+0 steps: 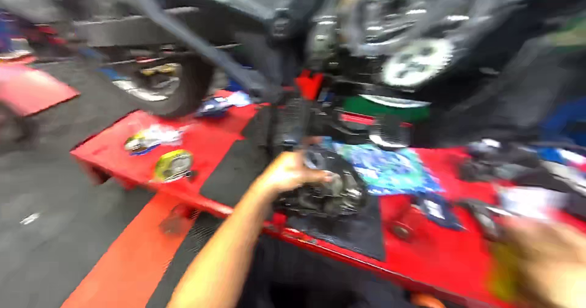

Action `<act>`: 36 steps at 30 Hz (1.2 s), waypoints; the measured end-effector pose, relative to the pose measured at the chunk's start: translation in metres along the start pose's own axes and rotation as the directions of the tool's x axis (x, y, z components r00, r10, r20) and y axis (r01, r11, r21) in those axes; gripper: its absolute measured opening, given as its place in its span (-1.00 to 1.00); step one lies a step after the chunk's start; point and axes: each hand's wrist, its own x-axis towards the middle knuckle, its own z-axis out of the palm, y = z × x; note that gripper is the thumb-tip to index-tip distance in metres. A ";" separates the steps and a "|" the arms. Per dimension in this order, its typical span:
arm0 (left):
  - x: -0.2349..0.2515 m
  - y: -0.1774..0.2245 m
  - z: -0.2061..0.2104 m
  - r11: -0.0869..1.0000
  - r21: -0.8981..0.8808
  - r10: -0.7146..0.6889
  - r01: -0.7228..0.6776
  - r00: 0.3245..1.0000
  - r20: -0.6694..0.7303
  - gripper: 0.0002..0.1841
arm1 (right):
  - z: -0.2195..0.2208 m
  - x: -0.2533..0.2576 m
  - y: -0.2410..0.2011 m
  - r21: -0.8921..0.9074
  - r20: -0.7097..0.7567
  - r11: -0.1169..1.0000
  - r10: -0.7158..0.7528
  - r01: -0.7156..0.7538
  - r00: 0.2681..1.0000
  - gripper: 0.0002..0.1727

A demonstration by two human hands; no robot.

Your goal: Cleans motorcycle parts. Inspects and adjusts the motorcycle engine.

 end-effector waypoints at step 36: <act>0.015 -0.009 0.007 0.829 0.560 -0.062 -0.004 0.993 0.099 -0.15 | 0.150 0.071 -0.070 -0.671 0.553 0.175 -0.530 0.721 0.643 -0.84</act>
